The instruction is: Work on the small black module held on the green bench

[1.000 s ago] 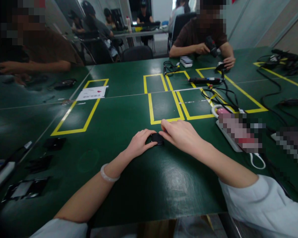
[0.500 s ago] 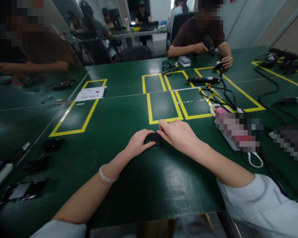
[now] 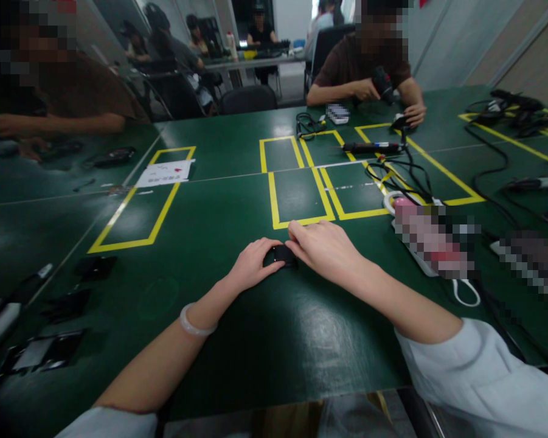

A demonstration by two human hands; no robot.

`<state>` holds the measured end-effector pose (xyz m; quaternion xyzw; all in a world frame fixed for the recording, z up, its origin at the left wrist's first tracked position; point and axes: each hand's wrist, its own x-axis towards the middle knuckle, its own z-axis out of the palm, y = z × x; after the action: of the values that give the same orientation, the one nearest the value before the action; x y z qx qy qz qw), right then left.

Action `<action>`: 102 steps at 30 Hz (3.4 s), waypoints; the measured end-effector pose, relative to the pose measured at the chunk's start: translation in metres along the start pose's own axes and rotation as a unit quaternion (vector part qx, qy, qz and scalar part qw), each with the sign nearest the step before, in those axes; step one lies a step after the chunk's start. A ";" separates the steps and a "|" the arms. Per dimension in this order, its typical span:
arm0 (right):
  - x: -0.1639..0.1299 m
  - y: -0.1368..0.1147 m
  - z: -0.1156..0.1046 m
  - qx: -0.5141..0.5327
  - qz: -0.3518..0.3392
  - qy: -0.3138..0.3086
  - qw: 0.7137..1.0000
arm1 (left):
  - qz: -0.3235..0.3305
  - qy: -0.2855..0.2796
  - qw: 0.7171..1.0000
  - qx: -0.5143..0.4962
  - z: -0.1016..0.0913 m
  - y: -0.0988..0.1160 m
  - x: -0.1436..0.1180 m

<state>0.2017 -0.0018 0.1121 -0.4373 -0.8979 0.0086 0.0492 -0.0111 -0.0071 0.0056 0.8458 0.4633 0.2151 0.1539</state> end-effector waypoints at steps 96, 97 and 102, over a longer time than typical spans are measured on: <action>-0.003 0.000 -0.004 0.010 -0.021 0.006 1.000 | -0.001 0.003 1.000 -0.009 0.000 -0.001 0.000; -0.003 0.000 -0.004 0.012 -0.021 0.007 1.000 | -0.001 0.004 1.000 -0.010 0.000 -0.001 0.000; -0.002 0.001 -0.002 0.007 -0.016 0.006 1.000 | 0.001 0.007 1.000 -0.013 0.002 -0.003 0.000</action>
<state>0.2042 -0.0030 0.1139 -0.4223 -0.9046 0.0111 0.0576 -0.0124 -0.0060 0.0028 0.8426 0.4608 0.2275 0.1612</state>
